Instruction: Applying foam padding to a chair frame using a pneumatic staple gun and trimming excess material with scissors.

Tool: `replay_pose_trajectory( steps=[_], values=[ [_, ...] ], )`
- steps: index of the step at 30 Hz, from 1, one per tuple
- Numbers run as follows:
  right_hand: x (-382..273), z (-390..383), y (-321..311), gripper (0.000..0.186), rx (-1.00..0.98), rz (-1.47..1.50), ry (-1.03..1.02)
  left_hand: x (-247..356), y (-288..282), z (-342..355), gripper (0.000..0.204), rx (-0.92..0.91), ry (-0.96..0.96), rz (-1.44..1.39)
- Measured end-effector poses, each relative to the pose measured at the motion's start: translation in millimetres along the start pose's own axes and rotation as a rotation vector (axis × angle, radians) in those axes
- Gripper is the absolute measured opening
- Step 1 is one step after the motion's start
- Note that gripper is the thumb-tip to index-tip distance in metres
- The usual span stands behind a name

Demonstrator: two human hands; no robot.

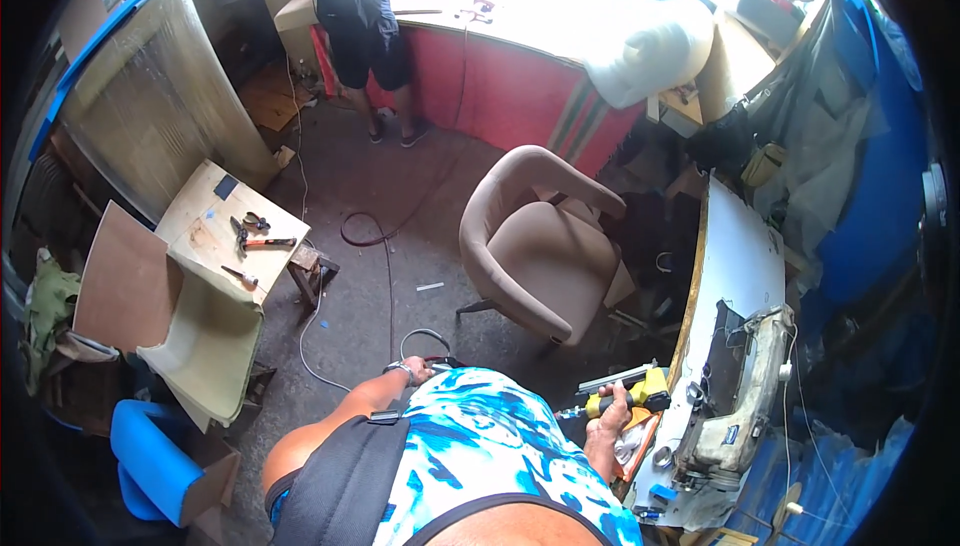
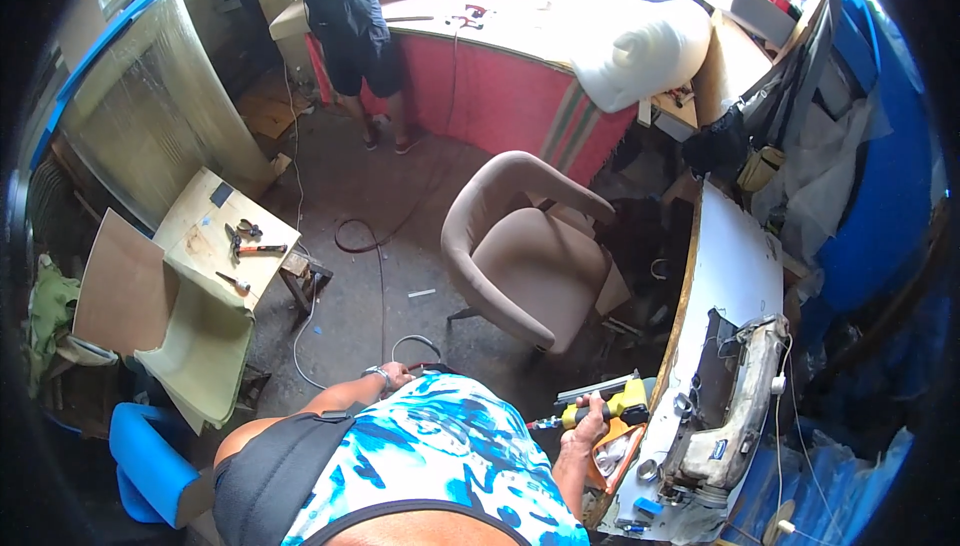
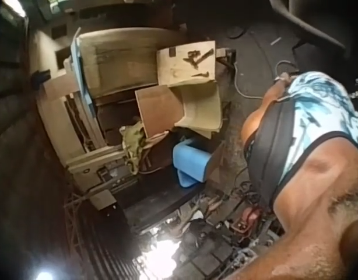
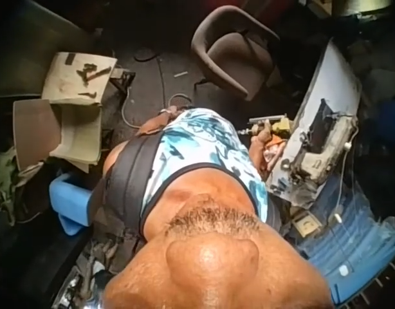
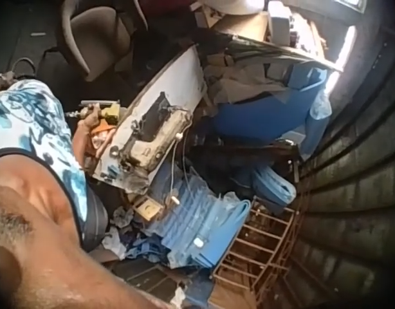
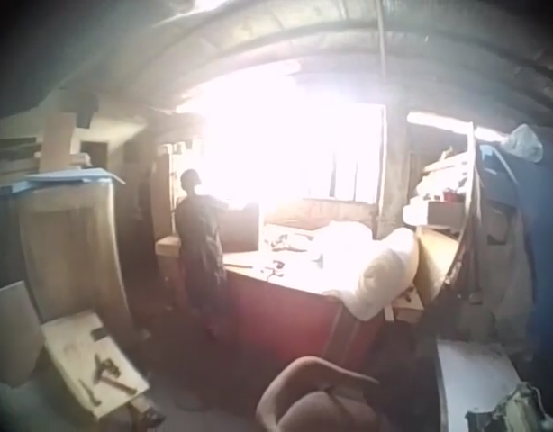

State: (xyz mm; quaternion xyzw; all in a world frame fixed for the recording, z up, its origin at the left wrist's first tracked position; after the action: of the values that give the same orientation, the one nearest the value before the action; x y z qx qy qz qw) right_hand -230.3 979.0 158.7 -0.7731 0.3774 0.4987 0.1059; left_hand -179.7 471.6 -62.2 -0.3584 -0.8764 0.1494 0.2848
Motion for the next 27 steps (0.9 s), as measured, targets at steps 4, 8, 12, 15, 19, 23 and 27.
replay_pose_trajectory(
  steps=[4,8,12,15,19,23,27],
  values=[
    [7,-1,13,0.022,0.018,-0.072,-0.02,-23,14,3,0.054,-0.005,-0.018,-0.025],
    [7,-5,37,0.018,-0.065,-0.077,-0.065,-29,12,4,0.051,0.005,-0.033,-0.032],
    [3,-14,64,0.012,-0.179,-0.105,-0.081,-25,0,6,0.05,0.056,-0.04,-0.123],
    [7,-21,78,0.011,-0.229,-0.126,-0.031,-19,-7,8,0.049,0.082,-0.011,-0.125],
    [10,-23,88,0.013,-0.251,-0.15,-0.059,-19,-10,10,0.049,0.094,0.018,-0.082],
    [11,-21,90,0.012,-0.258,-0.171,-0.109,-31,-5,12,0.051,0.075,-0.013,-0.097],
    [12,-18,86,0.011,-0.226,-0.166,-0.095,-39,-4,15,0.053,0.082,-0.037,-0.109]
  ],
)
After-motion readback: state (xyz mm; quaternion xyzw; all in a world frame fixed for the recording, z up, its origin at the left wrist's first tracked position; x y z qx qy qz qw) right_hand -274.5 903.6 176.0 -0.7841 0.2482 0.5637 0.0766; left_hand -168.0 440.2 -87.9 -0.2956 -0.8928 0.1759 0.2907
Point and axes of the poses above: each hand's wrist, its own z-axis towards the middle knuckle, its own y-axis out of the palm, x = y × z, the point moved 9 cm from there along z, towards the middle knuckle, and after that the axes turned 6 degrees about -z, right-handed, at the moved point
